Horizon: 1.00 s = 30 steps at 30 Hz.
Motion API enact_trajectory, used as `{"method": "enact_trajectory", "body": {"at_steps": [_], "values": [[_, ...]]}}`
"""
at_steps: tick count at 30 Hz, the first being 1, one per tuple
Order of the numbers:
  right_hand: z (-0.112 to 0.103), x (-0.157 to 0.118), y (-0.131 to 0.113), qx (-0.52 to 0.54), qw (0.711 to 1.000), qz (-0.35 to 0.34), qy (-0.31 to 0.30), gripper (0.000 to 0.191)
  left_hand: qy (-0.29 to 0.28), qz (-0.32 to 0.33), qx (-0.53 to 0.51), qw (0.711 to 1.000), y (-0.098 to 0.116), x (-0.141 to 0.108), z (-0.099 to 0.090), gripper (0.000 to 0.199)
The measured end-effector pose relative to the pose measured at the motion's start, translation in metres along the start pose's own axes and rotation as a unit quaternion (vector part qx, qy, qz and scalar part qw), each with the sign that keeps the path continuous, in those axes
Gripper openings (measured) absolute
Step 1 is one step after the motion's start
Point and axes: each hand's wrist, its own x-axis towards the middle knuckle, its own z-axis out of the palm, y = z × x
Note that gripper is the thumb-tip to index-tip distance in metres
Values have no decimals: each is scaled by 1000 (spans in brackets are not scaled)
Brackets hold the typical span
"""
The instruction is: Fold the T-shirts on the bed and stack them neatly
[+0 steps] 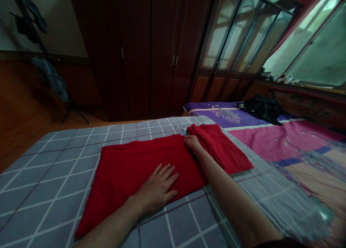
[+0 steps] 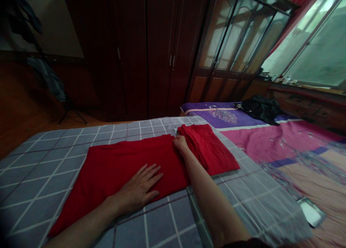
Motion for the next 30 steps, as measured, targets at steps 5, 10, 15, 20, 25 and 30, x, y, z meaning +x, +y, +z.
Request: {"method": "enact_trajectory", "body": {"at_steps": [5, 10, 15, 20, 25, 30], "values": [[-1, -14, -7, -123, 988, -47, 78, 29, 15, 7, -11, 1000, -1, -1, 2, 56], [5, -33, -17, -238, 952, -148, 124, 40, 26, 13, -23, 999, -6, -1, 6, 59], [22, -36, -18, -314, 916, -237, 82, 51, 14, 13, -27, 999, -4, -2, 3, 63], [31, -43, -15, -354, 887, -274, 110, 65, 48, -76, 10, 996, -31, -8, -17, 68], [39, -46, -6, -372, 866, -330, 57, 68, 64, -287, 59, 954, -88, -24, -29, 77], [44, -49, 1, -358, 872, -327, 62, 72, 78, -338, 75, 935, -113, -33, -23, 84]]}}
